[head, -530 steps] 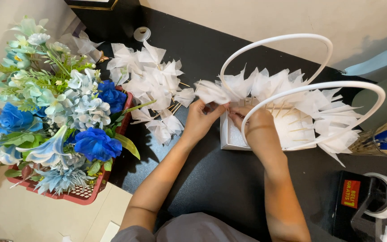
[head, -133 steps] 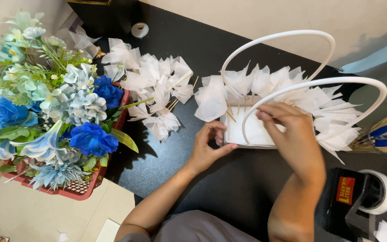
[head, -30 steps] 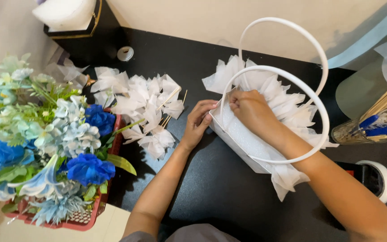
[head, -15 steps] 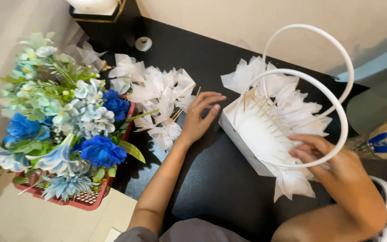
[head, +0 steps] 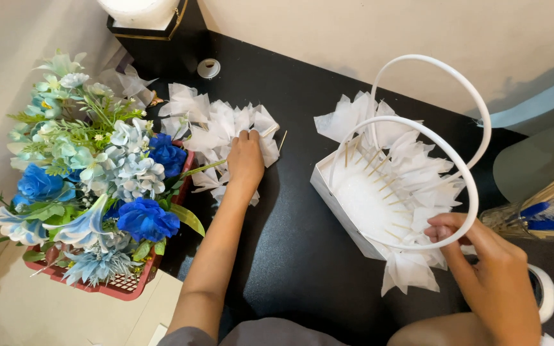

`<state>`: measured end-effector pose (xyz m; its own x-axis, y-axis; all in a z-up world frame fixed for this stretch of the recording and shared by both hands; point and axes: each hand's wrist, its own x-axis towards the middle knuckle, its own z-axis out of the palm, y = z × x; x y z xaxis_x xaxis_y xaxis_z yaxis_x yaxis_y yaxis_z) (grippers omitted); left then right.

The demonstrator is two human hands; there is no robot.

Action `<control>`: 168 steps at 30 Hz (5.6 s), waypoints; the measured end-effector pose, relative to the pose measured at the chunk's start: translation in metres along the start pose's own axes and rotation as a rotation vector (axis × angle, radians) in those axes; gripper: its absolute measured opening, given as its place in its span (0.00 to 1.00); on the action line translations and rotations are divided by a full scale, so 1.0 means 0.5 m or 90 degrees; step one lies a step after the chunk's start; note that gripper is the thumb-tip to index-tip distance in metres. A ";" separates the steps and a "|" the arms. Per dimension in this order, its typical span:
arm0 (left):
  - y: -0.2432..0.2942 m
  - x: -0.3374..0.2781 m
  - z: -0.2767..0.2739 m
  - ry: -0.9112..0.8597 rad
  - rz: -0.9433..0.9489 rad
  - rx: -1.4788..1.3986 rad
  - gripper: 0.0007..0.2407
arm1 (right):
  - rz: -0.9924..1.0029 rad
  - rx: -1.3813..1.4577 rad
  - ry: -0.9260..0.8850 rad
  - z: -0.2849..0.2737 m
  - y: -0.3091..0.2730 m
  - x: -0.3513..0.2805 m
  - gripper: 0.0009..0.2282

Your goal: The person arranges white tissue paper flowers attached to wooden sticks into a white basket. They pick up the flowers from a pile on the table, secure the tissue paper around the sticks using tape, and insert them into the basket one by one.

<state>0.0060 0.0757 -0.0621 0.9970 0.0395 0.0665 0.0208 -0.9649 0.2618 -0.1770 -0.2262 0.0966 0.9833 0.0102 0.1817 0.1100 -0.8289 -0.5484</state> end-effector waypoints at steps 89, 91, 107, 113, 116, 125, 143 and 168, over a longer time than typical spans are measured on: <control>0.146 -0.174 -0.013 -0.203 0.197 -1.002 0.23 | 0.116 0.669 0.225 0.338 -0.092 0.143 0.05; 0.150 -0.175 -0.026 -0.198 0.192 -0.995 0.23 | 0.120 0.672 0.239 0.343 -0.083 0.142 0.05; 0.201 -0.181 -0.080 0.190 0.123 -0.930 0.04 | 0.028 0.466 0.391 0.335 -0.106 0.125 0.04; 0.203 -0.183 -0.089 0.212 0.107 -0.937 0.03 | -0.079 0.251 0.439 0.309 -0.132 0.108 0.02; 0.201 -0.180 -0.085 0.219 0.113 -0.941 0.02 | -0.118 0.213 0.441 0.299 -0.141 0.107 0.01; 0.217 -0.193 -0.042 0.089 0.039 -1.133 0.03 | -0.144 0.216 0.361 0.257 -0.134 0.074 0.07; 0.402 -0.355 0.065 -0.893 -0.131 -1.216 0.11 | 0.506 -0.053 0.388 0.020 0.181 -0.210 0.03; 0.529 -0.419 0.156 -1.052 -0.075 -1.126 0.10 | 0.631 0.072 0.305 -0.001 0.186 -0.298 0.05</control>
<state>-0.1917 -0.2079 -0.0820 0.2358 -0.9364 -0.2599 0.8712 0.0852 0.4835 -0.3132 -0.3053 0.0190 0.4879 -0.8676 -0.0961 -0.6585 -0.2935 -0.6930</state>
